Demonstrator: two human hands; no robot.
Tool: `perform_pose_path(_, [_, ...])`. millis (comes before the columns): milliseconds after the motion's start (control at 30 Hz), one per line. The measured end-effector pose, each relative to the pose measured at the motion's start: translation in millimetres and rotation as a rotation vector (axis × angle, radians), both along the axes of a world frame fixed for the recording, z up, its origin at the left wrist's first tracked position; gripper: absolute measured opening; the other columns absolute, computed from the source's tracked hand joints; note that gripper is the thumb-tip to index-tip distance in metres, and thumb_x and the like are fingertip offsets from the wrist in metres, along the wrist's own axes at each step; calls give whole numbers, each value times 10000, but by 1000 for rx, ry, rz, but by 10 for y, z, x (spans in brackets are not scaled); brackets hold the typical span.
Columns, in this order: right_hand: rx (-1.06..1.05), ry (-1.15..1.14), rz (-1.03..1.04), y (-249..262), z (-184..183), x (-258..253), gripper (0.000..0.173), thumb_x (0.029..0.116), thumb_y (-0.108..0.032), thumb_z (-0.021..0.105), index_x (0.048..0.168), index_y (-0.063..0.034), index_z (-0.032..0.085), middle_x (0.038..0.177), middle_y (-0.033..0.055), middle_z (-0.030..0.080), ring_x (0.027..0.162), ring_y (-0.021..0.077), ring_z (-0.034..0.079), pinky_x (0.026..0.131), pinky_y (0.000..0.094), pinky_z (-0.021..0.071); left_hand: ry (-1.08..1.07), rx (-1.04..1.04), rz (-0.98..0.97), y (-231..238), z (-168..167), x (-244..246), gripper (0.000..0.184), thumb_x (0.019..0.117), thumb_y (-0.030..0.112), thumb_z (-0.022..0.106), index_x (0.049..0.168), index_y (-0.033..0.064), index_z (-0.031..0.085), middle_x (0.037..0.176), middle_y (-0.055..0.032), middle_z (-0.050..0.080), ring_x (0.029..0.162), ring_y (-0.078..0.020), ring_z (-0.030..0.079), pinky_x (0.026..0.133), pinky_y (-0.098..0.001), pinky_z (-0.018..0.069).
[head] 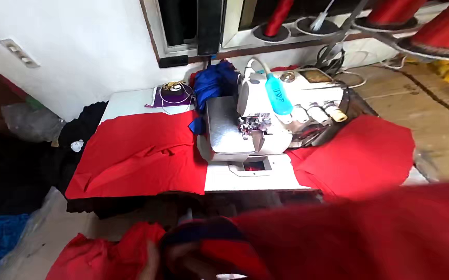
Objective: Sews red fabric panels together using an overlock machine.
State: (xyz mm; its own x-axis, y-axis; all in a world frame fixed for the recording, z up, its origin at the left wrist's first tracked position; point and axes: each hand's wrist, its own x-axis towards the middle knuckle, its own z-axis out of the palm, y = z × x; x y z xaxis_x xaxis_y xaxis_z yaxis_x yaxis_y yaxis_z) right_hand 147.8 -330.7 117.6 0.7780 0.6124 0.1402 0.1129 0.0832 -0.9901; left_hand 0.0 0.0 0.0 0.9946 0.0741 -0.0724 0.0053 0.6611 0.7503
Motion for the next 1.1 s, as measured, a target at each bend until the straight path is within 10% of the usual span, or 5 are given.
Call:
perform_pose_path(67, [250,-106,-51,591,-103,469,242,960,-407,678,1115,-232,740,884,-172,705,720,-103,623,601,83,524,104,16,65,152,-173,-148,619,1040,625,323,1288,231,731,1111,-24,778,1022,-122,735,931,-328,589])
perform_pose_path(367, [-525,-520,244,1822,-1992,240,437,1060,-389,531,1327,-69,665,1526,140,527,1447,275,463,1213,484,337,768,-248,517,52,-1171,-215,565,1112,460,195,1254,95,602,1107,-77,740,1015,-198,713,860,-441,591])
perform_pose_path(533, [-526,-639,55,1978,-2181,279,389,1061,-393,528,1195,-85,724,1352,104,671,1283,254,622,1089,477,483,983,841,-156,488,-784,-4,475,1094,338,447,1167,-84,656,1073,-183,725,977,-264,735,877,-472,614])
perform_pose_path(833, [-674,-392,-264,2503,-1992,857,455,964,-297,704,1311,-10,640,1093,184,710,967,350,708,826,531,582,-136,2071,430,642,-989,1269,333,866,185,695,1176,77,750,1208,-99,714,1115,-277,691,841,-437,602])
perform_pose_path(1100, [-452,116,-37,2338,-1953,1032,135,904,-279,746,966,-167,704,900,-31,708,784,102,660,706,366,556,-285,1745,296,968,-820,1541,153,851,120,664,955,114,776,1105,-1,744,1198,-181,645,1033,-382,534])
